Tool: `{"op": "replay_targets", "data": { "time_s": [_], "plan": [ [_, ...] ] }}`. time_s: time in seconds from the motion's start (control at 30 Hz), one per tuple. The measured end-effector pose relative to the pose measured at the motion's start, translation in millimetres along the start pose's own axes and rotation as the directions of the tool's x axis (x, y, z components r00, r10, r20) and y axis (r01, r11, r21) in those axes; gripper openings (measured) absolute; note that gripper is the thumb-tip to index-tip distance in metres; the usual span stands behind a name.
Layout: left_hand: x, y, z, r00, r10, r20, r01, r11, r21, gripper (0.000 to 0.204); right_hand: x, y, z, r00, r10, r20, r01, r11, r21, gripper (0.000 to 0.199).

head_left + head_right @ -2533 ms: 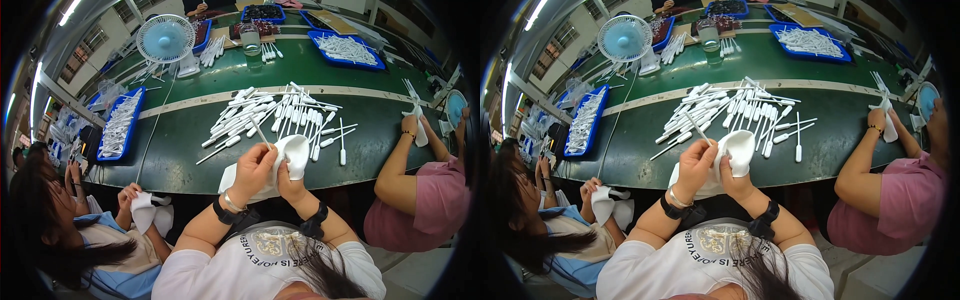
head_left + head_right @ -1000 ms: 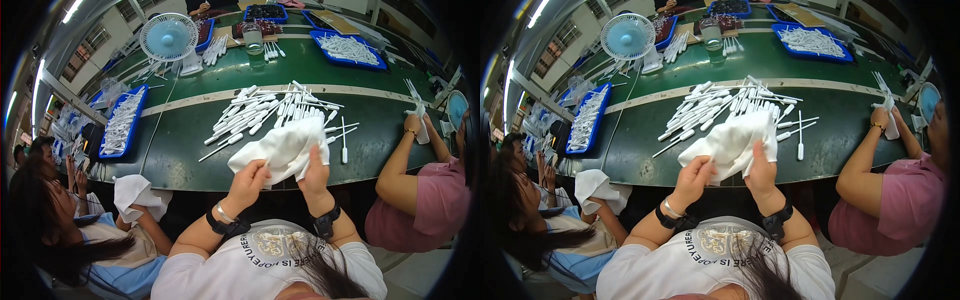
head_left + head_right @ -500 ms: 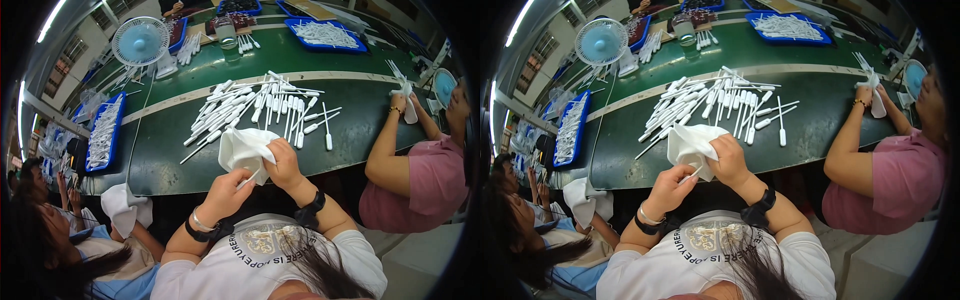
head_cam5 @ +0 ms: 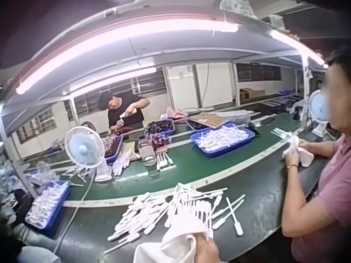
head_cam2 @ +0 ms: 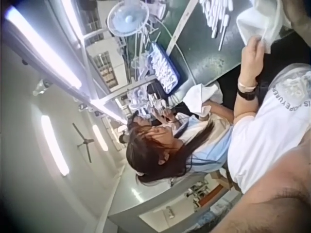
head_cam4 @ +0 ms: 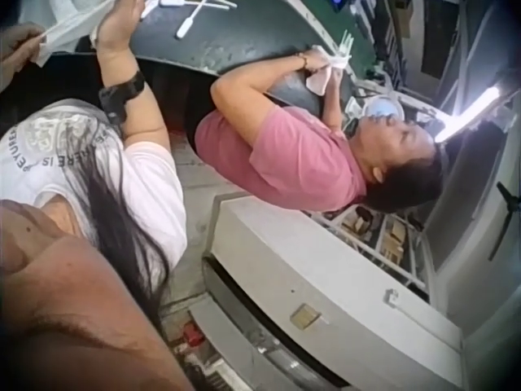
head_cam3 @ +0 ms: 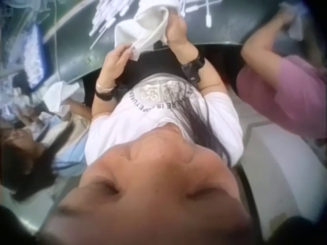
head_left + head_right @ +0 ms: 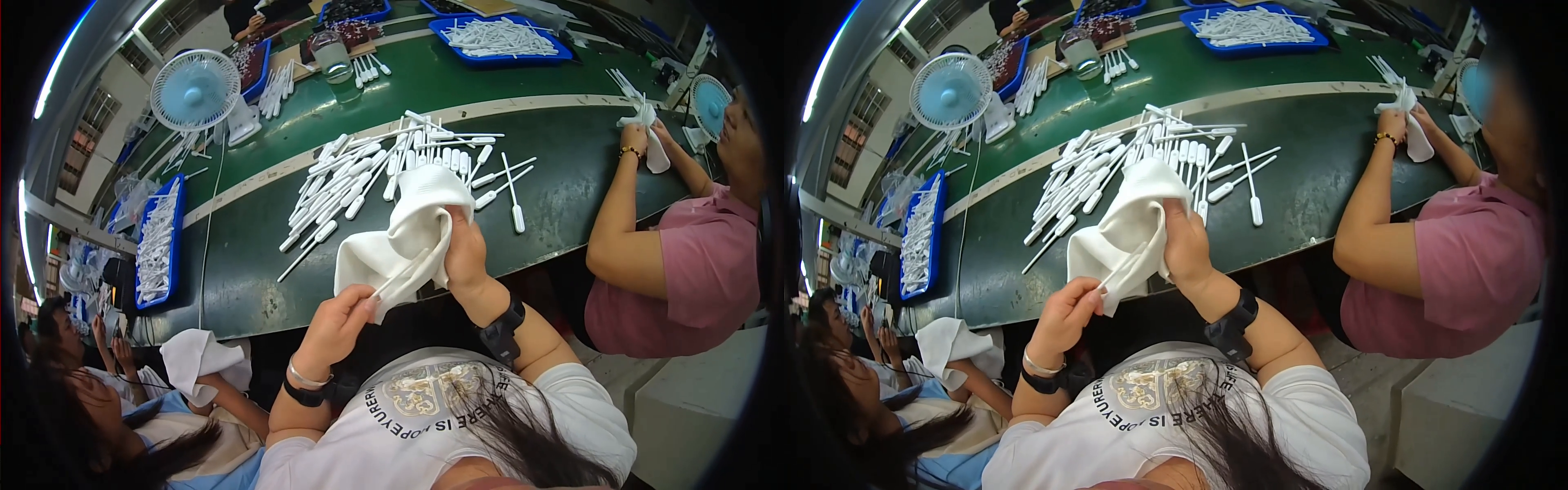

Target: The person picks up white plastic components from a pile, wipes each one with a cloth, and places them back onto the table. They repeat this process multiple times before eventually moving the cloth and a red stool.

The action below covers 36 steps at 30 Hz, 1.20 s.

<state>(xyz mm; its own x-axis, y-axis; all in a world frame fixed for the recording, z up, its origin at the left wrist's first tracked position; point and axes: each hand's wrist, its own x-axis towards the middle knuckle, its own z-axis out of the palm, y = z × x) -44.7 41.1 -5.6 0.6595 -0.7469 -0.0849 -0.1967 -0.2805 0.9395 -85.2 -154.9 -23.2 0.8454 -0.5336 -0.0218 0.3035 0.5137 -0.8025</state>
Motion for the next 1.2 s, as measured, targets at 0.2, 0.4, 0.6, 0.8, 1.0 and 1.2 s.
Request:
{"op": "replay_targets", "data": {
  "time_s": [0.2, 0.4, 0.6, 0.8, 1.0, 1.2],
  "plan": [
    [16.6, 18.4, -15.4, 0.999, -0.042, 0.004, 0.042, 0.980, -0.193, 0.017, -2.4, 3.1, -5.4, 0.976, 0.160, 0.151, -0.158, 0.987, -0.028, 0.041],
    [129.4, 70.2, -23.6, 0.996, -0.080, -0.030, 0.065, 0.937, -0.344, 0.020, -4.4, 2.9, -27.2, 0.920, -0.052, 0.388, 0.111, 0.985, -0.130, 0.047],
    [303.5, 104.6, -6.2, 0.981, -0.015, 0.191, -0.005, 0.994, 0.108, 0.017, -3.2, -6.6, -48.3, 0.869, -0.023, 0.495, 0.331, 0.770, -0.546, 0.054],
    [492.3, 104.0, 33.5, 0.985, 0.137, 0.109, -0.175, 0.773, 0.610, 0.024, 8.5, -1.4, -61.2, 0.851, 0.165, 0.498, 0.071, 0.905, -0.420, 0.060],
    [598.2, 85.8, 63.7, 0.974, 0.227, 0.007, -0.160, 0.660, 0.734, 0.025, 11.1, -21.8, -57.1, 0.858, 0.205, 0.470, -0.067, 0.953, -0.295, 0.056],
    [548.8, 80.5, 41.2, 0.982, 0.183, -0.049, -0.163, 0.948, 0.272, 0.034, 9.2, -14.2, -64.6, 0.836, 0.229, 0.498, -0.132, 0.966, -0.222, 0.054]
  ]
}}
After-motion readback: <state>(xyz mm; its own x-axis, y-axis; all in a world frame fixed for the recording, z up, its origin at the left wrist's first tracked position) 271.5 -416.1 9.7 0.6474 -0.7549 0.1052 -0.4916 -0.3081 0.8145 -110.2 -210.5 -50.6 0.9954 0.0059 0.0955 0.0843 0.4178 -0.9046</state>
